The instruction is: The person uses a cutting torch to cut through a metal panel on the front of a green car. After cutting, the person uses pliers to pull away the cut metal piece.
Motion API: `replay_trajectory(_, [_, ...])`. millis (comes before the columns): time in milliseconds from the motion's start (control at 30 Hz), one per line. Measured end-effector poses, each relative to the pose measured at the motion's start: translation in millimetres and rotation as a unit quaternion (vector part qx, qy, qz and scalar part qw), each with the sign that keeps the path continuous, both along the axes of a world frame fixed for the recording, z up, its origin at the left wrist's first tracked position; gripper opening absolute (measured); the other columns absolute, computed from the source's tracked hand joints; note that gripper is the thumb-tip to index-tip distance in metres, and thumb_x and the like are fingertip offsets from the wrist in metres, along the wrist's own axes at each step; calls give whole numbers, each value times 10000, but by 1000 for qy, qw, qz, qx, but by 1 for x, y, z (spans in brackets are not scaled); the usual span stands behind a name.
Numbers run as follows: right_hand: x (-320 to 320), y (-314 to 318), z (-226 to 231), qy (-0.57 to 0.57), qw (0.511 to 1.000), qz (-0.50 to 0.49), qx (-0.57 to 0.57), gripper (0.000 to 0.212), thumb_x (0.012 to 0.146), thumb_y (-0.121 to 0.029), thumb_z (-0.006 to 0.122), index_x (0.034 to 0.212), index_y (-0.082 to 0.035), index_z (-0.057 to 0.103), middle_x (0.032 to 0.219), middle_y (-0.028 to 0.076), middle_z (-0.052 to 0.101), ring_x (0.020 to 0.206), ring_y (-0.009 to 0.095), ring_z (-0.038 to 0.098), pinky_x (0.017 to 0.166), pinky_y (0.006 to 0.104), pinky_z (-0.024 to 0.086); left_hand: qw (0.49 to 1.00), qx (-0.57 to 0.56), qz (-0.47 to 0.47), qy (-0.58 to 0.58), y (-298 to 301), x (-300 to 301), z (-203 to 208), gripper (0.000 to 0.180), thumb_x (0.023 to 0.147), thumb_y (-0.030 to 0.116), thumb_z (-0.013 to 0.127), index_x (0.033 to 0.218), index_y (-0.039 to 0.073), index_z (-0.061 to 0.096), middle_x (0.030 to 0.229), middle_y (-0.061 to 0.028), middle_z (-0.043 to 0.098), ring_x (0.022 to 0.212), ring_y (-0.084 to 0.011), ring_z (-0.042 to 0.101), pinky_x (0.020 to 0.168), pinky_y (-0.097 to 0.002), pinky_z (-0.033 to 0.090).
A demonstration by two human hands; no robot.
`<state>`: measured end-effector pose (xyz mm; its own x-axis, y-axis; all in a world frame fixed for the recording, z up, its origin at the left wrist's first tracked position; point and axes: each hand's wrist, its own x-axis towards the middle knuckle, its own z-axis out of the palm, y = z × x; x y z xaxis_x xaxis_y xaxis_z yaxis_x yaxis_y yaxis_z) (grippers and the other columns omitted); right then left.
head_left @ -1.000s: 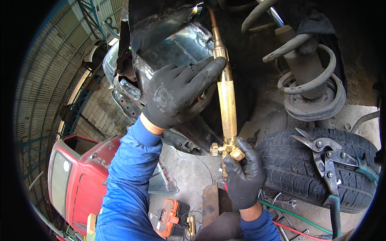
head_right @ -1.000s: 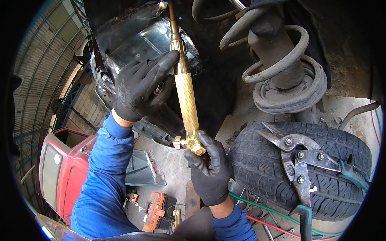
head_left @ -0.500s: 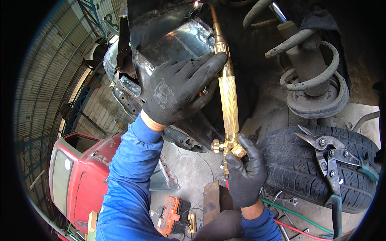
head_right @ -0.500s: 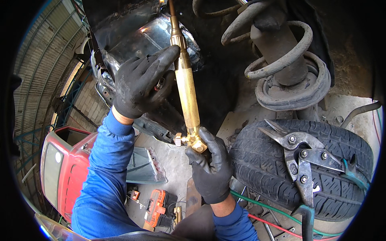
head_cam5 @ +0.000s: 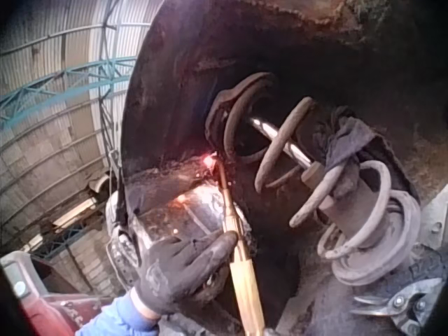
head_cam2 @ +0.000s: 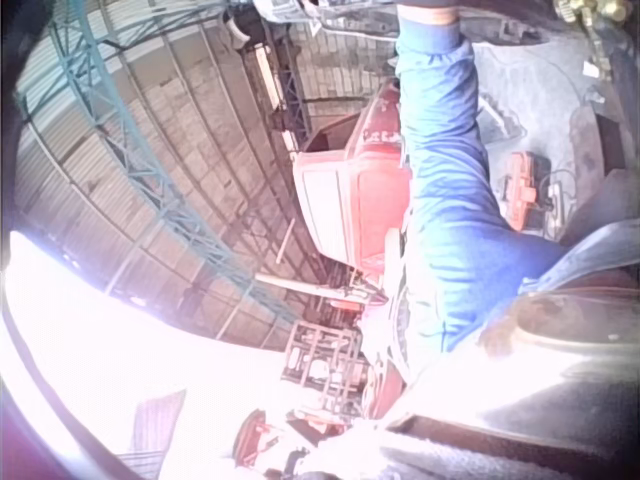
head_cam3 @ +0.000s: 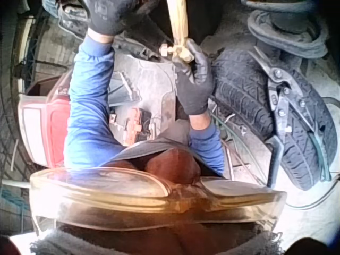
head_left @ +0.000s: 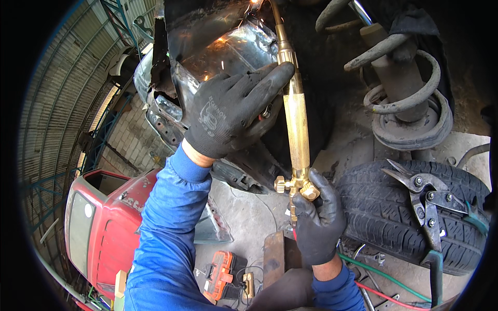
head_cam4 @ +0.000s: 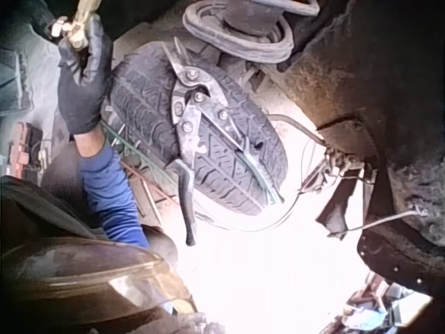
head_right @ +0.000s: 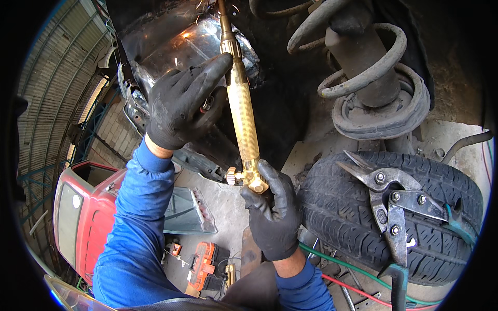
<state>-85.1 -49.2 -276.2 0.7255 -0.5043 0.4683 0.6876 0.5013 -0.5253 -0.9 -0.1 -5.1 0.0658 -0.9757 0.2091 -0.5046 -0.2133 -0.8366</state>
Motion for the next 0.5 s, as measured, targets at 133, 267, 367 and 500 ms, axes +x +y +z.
replay_trajectory(133, [0, 0, 0, 8, 1000, 4, -4, 535, 1026, -67, 828, 1511, 30, 625, 1479, 167, 682, 1297, 212, 682, 1097, 371, 584, 1000, -1, -7, 4, -1, 1, 0, 676, 819, 59, 846, 1481, 72, 709, 1238, -126, 823, 861, -278, 792, 712, -388, 594])
replay_trajectory(267, [4, 0, 0, -2, 999, -50, -17, 552, 973, -12, 863, 1483, -12, 652, 1353, 168, 722, 1206, 254, 734, 1021, 383, 613, 1000, 0, -4, 1, 0, 2, 0, 675, 819, 64, 847, 1481, 74, 710, 1223, -124, 825, 850, -276, 789, 706, -386, 594])
replay_trajectory(367, [5, 0, 0, -2, 997, -66, -29, 551, 972, -23, 866, 1481, -12, 654, 1349, 173, 725, 1206, 273, 737, 1025, 398, 608, 1000, -7, 2, -9, 0, 2, 0, 645, 903, 189, 842, 1526, 152, 677, 1282, -72, 816, 921, -252, 804, 730, -397, 610])
replay_trajectory(500, [4, 1, 0, 10, 999, -39, -20, 546, 970, -24, 866, 1475, -10, 661, 1353, 174, 726, 1202, 285, 738, 1031, 406, 603, 1000, -2, -10, -2, 0, 2, 0, 671, 820, 63, 842, 1479, 82, 717, 1215, -119, 827, 845, -271, 786, 711, -384, 592])
